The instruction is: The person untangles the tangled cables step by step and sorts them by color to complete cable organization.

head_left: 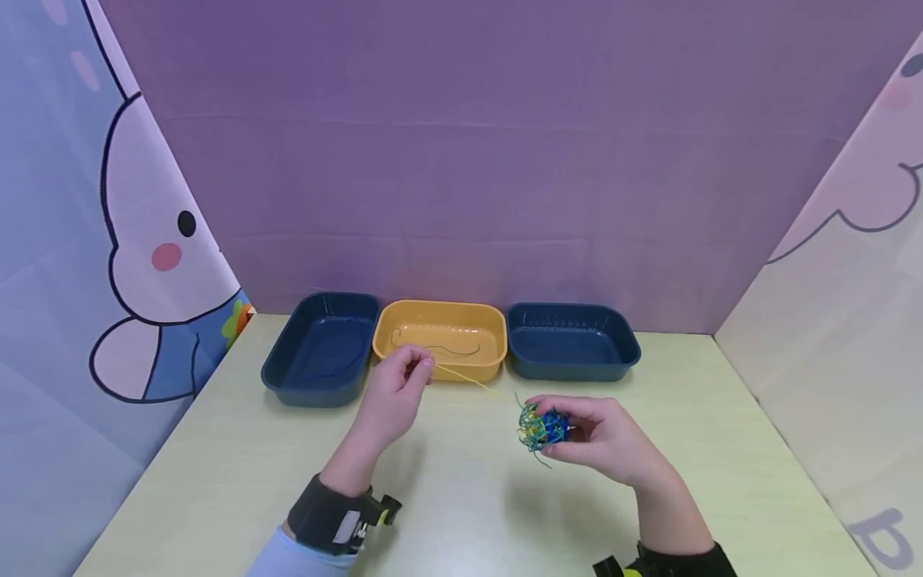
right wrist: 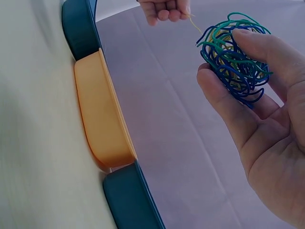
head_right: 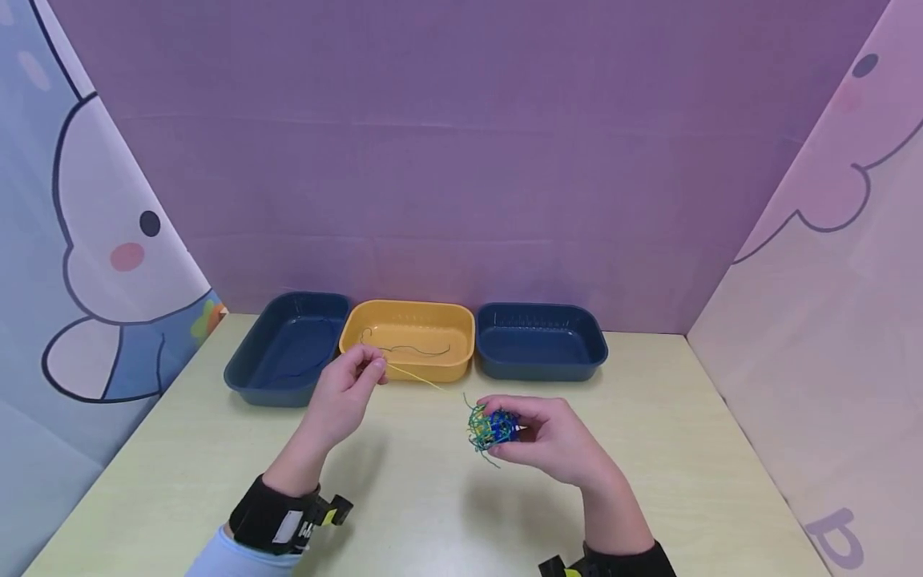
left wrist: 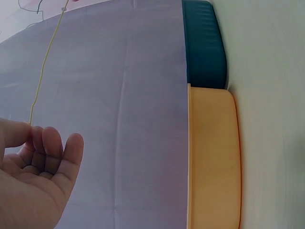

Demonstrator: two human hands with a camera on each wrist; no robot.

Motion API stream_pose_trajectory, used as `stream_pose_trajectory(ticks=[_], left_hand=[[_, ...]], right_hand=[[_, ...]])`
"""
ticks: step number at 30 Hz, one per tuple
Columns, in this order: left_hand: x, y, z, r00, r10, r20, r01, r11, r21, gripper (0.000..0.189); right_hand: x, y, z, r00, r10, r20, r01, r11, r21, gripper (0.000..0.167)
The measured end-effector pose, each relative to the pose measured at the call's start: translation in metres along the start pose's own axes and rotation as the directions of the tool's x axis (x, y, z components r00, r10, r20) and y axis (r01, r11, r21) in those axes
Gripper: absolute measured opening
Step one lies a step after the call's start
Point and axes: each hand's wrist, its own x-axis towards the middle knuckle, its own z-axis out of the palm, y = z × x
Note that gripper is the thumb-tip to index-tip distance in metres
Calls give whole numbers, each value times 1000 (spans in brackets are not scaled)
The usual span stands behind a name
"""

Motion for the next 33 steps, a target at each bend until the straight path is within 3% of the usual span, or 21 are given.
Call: stream_pose_trajectory(ticks=[7, 12, 14, 19, 27, 33], left_hand=[[2, -3, -9, 994, 32, -108, -29, 999, 29, 13], [6, -6, -24, 973, -76, -218, 76, 997, -7, 16], [6, -6, -29, 965, -128, -231, 124, 992, -30, 16], [6, -4, -30, 970, -163, -180, 158, 987, -42, 18], [4, -3, -20, 993, -40, -108, 37, 999, -35, 13], [3, -3, -16, 996, -29, -85, 25, 999, -37, 10]], right_hand=[[-1, -2, -5, 999, -37, 17, 37, 999, 12, 40], [-5, -4, -14, 997, -37, -60, 34, 998, -51, 36], [-8, -5, -19, 995, -35, -98, 28, 997, -73, 35], [-11, -5, -25, 986, -18, -164, -3, 992, -124, 32], [-10, -3, -25, 964, 75, -256, -99, 992, -79, 30], [-7, -1, -24, 972, 56, -230, -61, 998, -15, 47]])
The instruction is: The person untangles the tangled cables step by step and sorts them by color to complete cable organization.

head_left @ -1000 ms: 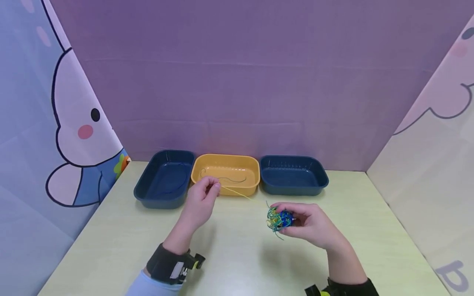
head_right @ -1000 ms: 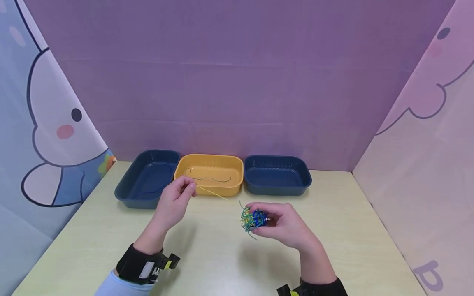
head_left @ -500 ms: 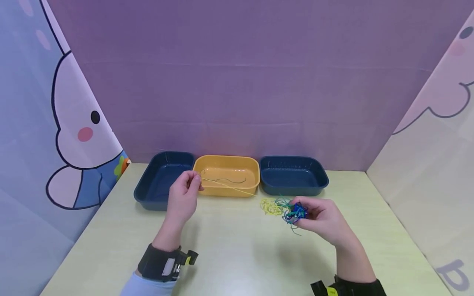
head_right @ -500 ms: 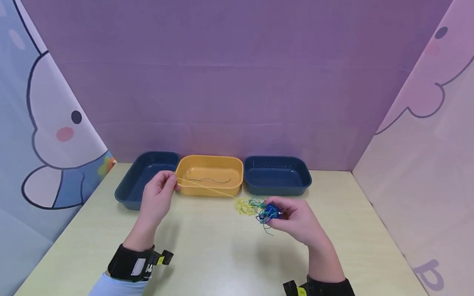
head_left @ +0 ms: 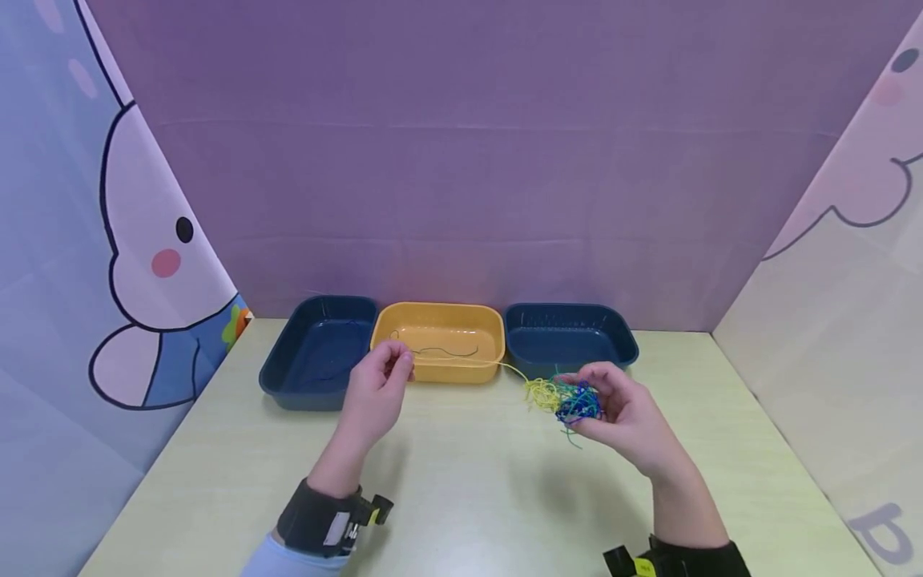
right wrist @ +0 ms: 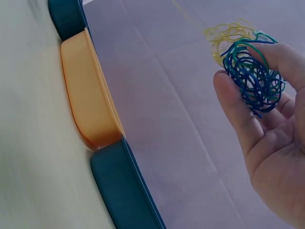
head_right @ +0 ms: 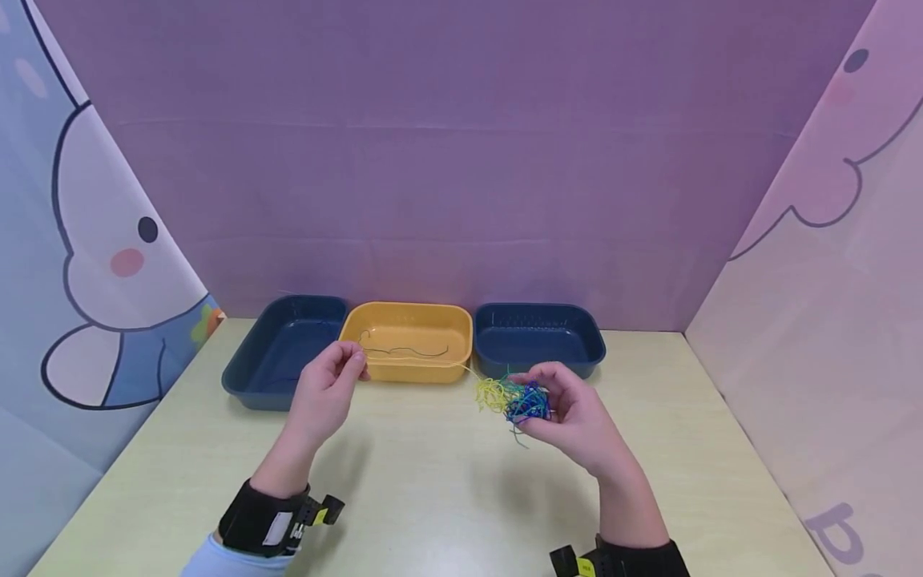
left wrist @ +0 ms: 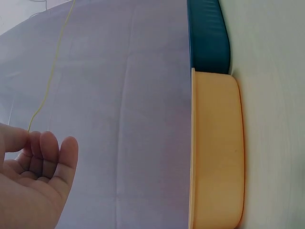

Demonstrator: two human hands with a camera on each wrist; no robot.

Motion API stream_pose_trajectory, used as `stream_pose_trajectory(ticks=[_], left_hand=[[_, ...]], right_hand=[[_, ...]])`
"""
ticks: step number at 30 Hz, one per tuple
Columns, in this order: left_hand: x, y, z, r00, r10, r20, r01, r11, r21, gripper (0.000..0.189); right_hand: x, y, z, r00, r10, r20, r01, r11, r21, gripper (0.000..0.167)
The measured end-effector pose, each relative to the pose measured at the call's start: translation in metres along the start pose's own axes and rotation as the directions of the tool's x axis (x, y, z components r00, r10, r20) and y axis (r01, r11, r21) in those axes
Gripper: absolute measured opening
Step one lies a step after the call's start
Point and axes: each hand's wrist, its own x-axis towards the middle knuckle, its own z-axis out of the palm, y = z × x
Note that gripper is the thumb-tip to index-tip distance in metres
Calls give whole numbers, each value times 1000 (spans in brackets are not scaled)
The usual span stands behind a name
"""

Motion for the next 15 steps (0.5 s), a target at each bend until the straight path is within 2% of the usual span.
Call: stream_pose_trajectory(ticks=[3, 5, 10, 15], left_hand=[[-1, 1, 3, 1000, -2, 16, 2, 1000, 9, 10], [-2, 1, 4, 1000, 1, 26, -2, 1000, 15, 10], [-4, 2, 7, 999, 14, 44, -15, 1000, 19, 9], [-5, 3, 8, 998, 14, 55, -15, 1000, 13, 9]], right_hand=[[1, 0, 0, 999, -17, 31, 17, 1000, -1, 63], [1, 1, 0, 998, -20, 53, 20, 1000, -11, 67], [0, 1, 2, 995, -30, 97, 34, 999, -41, 57], [0, 3, 3, 996, -51, 71, 57, 995, -86, 48]])
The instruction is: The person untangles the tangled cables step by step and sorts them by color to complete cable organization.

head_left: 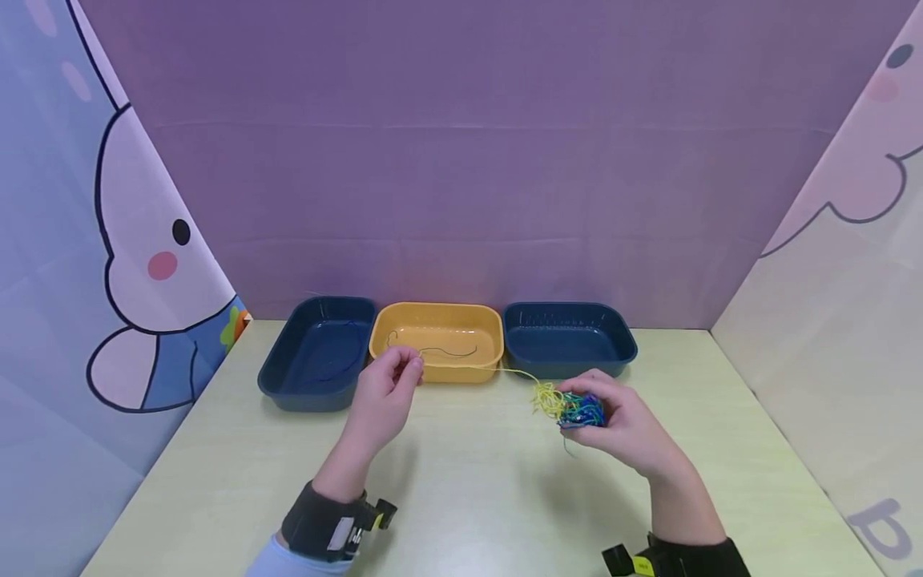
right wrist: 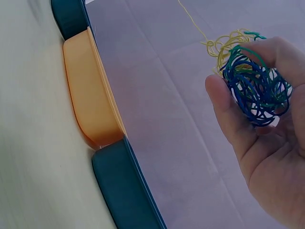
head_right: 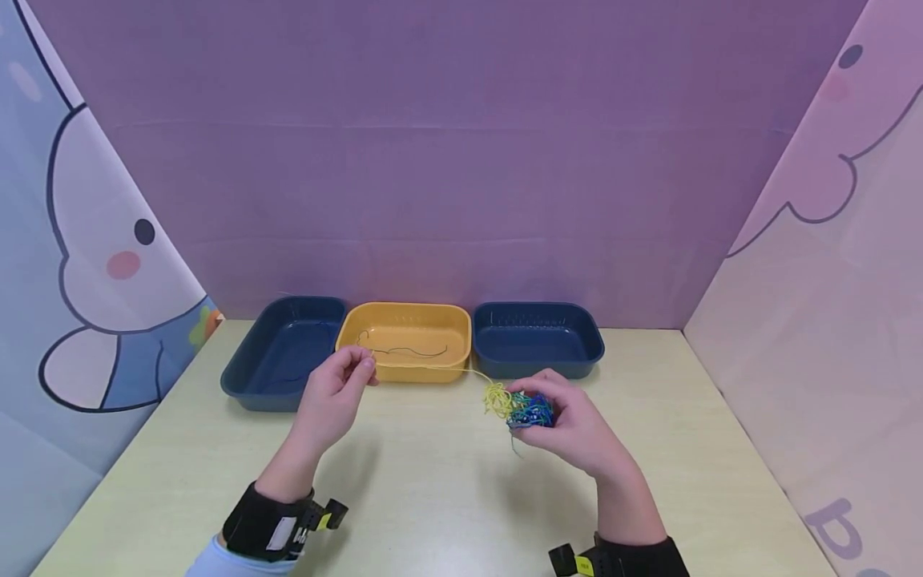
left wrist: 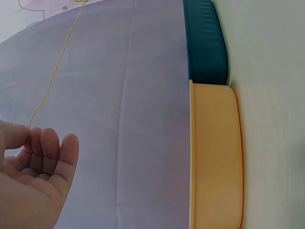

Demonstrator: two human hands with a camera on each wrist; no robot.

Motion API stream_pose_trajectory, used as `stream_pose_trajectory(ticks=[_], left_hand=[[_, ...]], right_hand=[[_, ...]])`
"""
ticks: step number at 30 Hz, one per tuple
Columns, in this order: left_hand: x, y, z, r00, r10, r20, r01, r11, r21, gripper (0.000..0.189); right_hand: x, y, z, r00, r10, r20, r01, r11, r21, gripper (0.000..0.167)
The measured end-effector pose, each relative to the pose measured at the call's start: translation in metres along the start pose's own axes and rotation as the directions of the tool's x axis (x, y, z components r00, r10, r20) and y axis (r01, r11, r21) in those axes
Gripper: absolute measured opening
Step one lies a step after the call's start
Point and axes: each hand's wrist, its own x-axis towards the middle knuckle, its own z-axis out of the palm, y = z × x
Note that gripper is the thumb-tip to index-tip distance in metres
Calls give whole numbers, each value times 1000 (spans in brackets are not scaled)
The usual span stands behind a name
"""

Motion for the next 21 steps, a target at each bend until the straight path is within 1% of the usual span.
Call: stream_pose_trajectory(ticks=[5, 7, 11, 13, 17, 19, 21], left_hand=[[1, 0, -3, 1000, -11, 4, 11, 1000, 21, 11], [1, -1, -4, 1000, -16, -2, 17, 999, 33, 12], [3, 0, -8, 1000, -25, -16, 25, 999, 48, 13], [4, 0, -10, 999, -20, -32, 22, 998, 56, 13], [5, -1, -14, 998, -13, -68, 18, 998, 63, 11], [5, -1, -17, 997, -19, -76, 24, 997, 71, 12], [5, -1, -21, 993, -26, -115, 34, 997, 73, 14]], right_hand=[[0, 0, 0, 998, 50, -49, -53, 997, -55, 37], [-1, 0, -1, 995, 63, -81, -70, 994, -85, 33], [-2, -2, -5, 991, 52, -126, -68, 989, -128, 29], [-3, -3, -7, 988, 60, -140, -77, 989, -124, 29], [-4, -3, -10, 981, 100, -168, -118, 988, -97, 27], [-5, -3, -11, 978, 118, -172, -133, 988, -79, 25], [-7, -4, -14, 975, 124, -185, -141, 987, -79, 23]])
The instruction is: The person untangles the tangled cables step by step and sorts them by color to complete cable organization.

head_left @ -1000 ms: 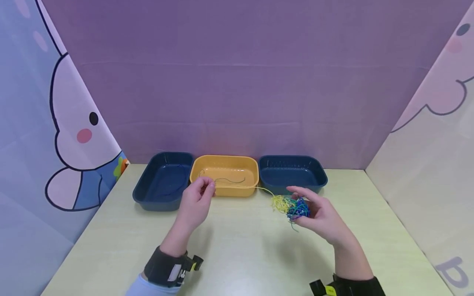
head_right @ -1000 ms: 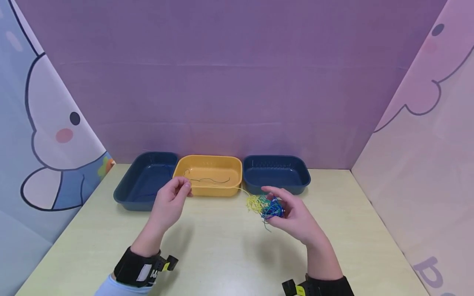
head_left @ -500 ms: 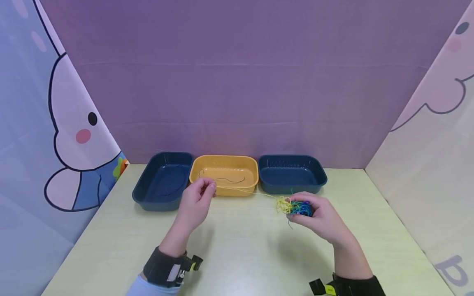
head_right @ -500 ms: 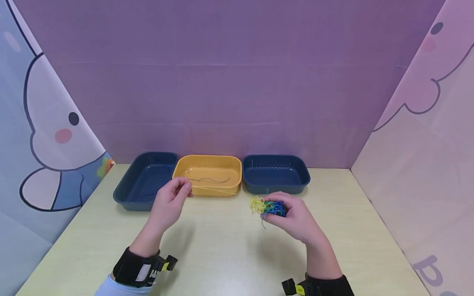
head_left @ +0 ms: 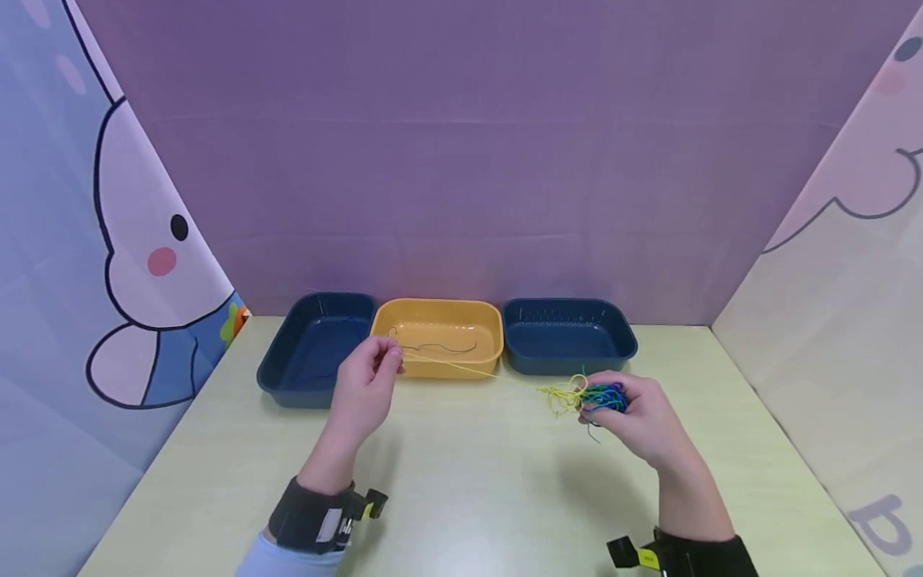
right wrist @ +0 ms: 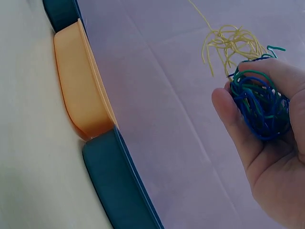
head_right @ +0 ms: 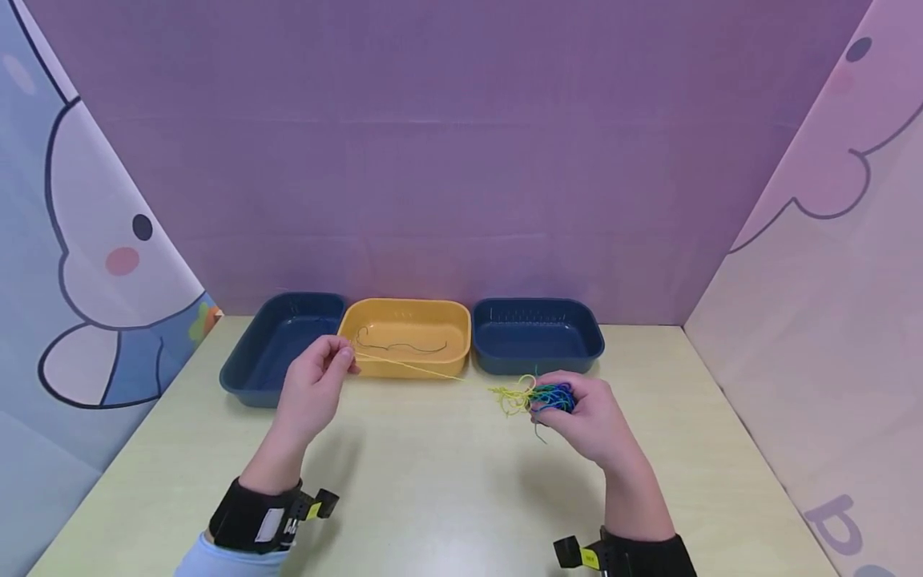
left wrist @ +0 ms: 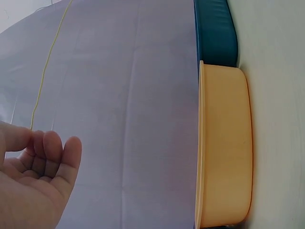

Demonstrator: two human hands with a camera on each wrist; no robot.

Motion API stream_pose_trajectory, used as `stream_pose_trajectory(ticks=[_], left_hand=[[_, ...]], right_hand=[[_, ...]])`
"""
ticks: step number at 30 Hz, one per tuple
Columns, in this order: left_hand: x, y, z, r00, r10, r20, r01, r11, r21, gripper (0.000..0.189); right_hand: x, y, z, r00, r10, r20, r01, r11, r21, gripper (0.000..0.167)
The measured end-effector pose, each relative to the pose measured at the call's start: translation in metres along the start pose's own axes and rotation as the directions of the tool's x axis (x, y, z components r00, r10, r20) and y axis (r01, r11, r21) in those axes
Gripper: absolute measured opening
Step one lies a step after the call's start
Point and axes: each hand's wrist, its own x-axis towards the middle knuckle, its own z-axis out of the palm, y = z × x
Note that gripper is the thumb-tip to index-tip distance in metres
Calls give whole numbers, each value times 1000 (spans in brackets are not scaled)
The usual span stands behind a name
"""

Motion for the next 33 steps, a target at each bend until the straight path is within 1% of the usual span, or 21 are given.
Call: stream_pose_trajectory(ticks=[2, 3, 5, 6, 7, 8, 10, 12, 14, 17, 20, 23, 27, 33], left_hand=[[3, -1, -8, 996, -8, -88, 8, 1000, -4, 17], [4, -1, -14, 990, -19, -141, 19, 1000, -4, 18], [6, -2, -25, 969, -39, -246, 35, 999, -18, 20], [6, -3, -30, 959, -46, -281, 40, 999, -28, 21], [7, -3, -34, 953, -50, -300, 44, 999, -28, 23], [6, -3, -37, 952, -58, -301, 52, 998, -29, 24], [6, -2, -39, 958, -73, -279, 65, 997, -36, 27], [5, -2, -39, 963, -79, -256, 69, 996, -49, 27], [5, -2, -37, 965, -84, -249, 70, 996, -63, 26], [6, -3, -34, 963, -83, -256, 64, 995, -81, 24], [6, -3, -33, 962, -93, -255, 73, 993, -90, 23], [5, -2, -32, 965, -102, -243, 81, 992, -94, 23], [4, -2, -30, 969, -94, -228, 74, 993, -97, 23], [4, -2, -29, 969, -98, -227, 74, 991, -113, 23]], right_hand=[[-2, 0, -7, 999, 0, -37, 0, 1000, 9, 22], [-3, 1, -12, 998, 2, -61, -1, 1000, 14, 22], [-7, 1, -22, 992, 7, -122, -3, 999, 34, 22], [-8, 2, -27, 989, 11, -145, -3, 999, 53, 23], [-8, 2, -30, 987, 13, -162, -1, 997, 75, 24], [-8, 3, -33, 986, 15, -168, 1, 995, 97, 24], [-8, 4, -34, 986, 19, -164, 5, 989, 145, 25], [-7, 6, -34, 988, 21, -153, 7, 984, 176, 26], [-6, 6, -32, 988, 25, -154, 5, 981, 194, 27], [-6, 7, -31, 985, 26, -168, 5, 983, 181, 27], [-5, 7, -31, 984, 32, -174, -1, 984, 176, 27], [-4, 7, -30, 985, 43, -170, -14, 986, 168, 28], [-3, 7, -30, 984, 60, -169, -35, 989, 146, 30], [-2, 9, -31, 981, 78, -176, -57, 991, 120, 31]])
